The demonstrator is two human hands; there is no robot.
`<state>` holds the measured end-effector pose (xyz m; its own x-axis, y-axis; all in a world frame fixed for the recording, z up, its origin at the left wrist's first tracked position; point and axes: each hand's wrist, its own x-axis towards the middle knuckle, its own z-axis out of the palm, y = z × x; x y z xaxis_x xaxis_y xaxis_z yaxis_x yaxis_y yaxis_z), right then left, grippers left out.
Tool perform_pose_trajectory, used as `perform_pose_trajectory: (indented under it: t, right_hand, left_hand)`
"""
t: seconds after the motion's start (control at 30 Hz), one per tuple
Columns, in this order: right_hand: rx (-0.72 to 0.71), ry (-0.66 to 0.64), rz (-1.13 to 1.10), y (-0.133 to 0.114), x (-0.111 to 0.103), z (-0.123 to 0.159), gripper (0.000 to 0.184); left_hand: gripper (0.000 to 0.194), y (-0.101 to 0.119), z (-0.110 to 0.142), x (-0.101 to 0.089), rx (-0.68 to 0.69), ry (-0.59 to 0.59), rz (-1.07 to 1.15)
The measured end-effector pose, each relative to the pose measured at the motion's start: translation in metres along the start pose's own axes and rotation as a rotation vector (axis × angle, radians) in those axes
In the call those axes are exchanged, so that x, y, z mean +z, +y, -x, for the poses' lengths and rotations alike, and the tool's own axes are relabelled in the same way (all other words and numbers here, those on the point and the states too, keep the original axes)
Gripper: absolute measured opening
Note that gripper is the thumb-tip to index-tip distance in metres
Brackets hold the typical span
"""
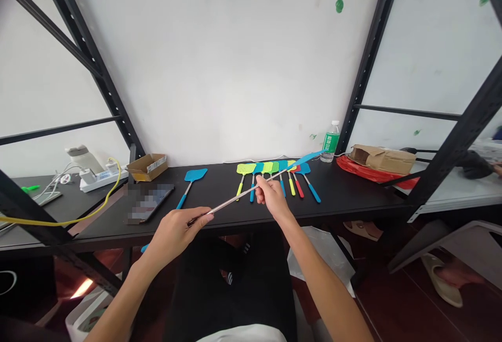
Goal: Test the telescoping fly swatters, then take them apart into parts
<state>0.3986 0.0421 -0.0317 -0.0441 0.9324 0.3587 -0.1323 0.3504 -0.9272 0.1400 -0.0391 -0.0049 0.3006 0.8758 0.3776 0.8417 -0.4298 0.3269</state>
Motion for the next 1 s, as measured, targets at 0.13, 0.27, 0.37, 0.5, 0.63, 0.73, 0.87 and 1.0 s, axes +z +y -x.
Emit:
perform_pose_trajectory:
  t: [0.13,0.27,0.37,0.5,0.63,0.73,0.87,1.0]
  right_hand:
    - [-0.016,0.075,-0.001,-0.001,-0.007,-0.002,0.057]
    - [-0.018,0.167,0.001,-0.003,-0.023,-0.006,0.057]
    - [-0.026,0.15,0.019,-0.002,-0.029,-0.008,0.056]
    - [-0.019,0.15,0.029,0.001,-0.027,-0.009,0.055]
    - [-0.034,0.235,0.016,0.002,-0.037,-0.014,0.054]
    - [-0.054,0.391,-0.024,0.001,-0.061,-0.02,0.052]
    - [-0.073,0.502,-0.055,-0.001,-0.095,-0.025,0.047]
    - [-0.101,0.578,-0.074,-0.001,-0.119,-0.027,0.046]
  left_hand:
    - [0.044,-0.004,-0.001,-0.004,0.016,-0.003,-0.032]
    - [0.045,-0.011,-0.001,-0.009,0.02,-0.021,-0.059]
    - [0.045,-0.015,-0.002,-0.011,0.03,-0.034,-0.061]
    - [0.045,-0.018,-0.003,-0.013,0.027,-0.031,-0.072]
    - [0.046,-0.031,-0.003,-0.019,0.01,-0.034,-0.106]
    - [0.044,-0.052,-0.001,-0.025,-0.035,0.005,-0.117]
    - [0.042,-0.081,0.003,-0.035,-0.088,0.039,-0.113]
    - [0.043,-0.102,0.008,-0.045,-0.142,0.086,-0.128]
